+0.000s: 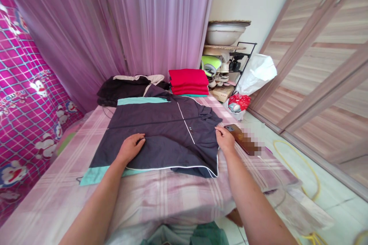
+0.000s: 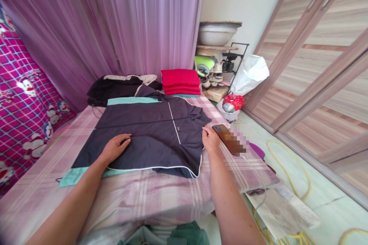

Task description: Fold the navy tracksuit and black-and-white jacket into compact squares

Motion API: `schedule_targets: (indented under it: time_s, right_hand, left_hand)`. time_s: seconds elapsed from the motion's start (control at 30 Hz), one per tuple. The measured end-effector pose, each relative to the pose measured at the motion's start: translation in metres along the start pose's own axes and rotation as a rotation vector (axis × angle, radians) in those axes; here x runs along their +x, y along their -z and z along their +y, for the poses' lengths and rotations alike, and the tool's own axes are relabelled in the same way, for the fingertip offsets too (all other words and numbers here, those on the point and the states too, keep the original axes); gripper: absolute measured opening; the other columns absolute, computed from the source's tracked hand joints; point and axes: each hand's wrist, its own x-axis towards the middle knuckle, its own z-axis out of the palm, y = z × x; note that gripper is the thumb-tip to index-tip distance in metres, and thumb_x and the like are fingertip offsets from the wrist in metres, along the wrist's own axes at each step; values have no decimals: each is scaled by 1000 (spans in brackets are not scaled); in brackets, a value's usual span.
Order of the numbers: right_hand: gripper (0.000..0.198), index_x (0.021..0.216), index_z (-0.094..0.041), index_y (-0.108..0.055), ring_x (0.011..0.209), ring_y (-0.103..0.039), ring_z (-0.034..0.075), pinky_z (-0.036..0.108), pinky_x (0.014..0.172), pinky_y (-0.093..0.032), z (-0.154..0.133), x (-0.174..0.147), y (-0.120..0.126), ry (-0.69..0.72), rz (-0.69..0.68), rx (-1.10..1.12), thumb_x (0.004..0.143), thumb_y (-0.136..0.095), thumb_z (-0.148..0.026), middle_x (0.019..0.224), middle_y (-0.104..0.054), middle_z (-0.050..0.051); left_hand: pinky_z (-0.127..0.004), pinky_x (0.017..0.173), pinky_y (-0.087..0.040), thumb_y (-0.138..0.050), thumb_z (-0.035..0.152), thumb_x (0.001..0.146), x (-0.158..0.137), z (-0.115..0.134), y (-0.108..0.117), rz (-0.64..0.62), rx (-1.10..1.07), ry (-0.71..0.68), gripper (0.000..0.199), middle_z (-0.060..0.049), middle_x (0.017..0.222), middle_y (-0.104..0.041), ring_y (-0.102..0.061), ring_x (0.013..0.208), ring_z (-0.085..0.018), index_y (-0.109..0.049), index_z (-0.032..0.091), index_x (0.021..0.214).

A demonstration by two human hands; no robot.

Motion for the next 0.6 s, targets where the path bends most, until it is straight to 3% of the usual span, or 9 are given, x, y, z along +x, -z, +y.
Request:
schedule_targets:
  time_s: [0.27,0.43,0.53,0.6]
  right_hand:
    - [29,92,-24,-76,105,-67,24,39,96,-52,2,-3,1,3,22,3,81,-50,-29,109,-75,6]
    - [30,96,-23,-76,111,-64,25,43,102,-48,-12,3,12,102,14,18,83,-50,-29,116,-72,8]
    - [30,97,-24,-76,105,-67,24,40,98,-50,-44,5,26,212,-130,31,85,-50,-31,111,-74,6]
    - [31,99,-25,-77,98,-69,23,36,91,-53,-73,2,37,280,-343,44,88,-49,-34,104,-76,5]
  left_hand:
    - [-39,105,-46,-43,47,86,-2,3,0,11,-2,27,41,-6,119,-73,-64,113,-25,-72,23,103]
    - [-34,92,-51,-42,48,85,3,10,9,-35,30,79,38,-3,106,-76,-69,99,-24,-69,26,99]
    - [-33,84,-52,-44,49,83,8,9,21,-89,86,81,35,-3,95,-76,-70,90,-24,-68,27,94]
    - [-33,80,-52,-45,51,81,11,5,29,-123,101,83,35,-3,94,-76,-70,88,-24,-67,27,94]
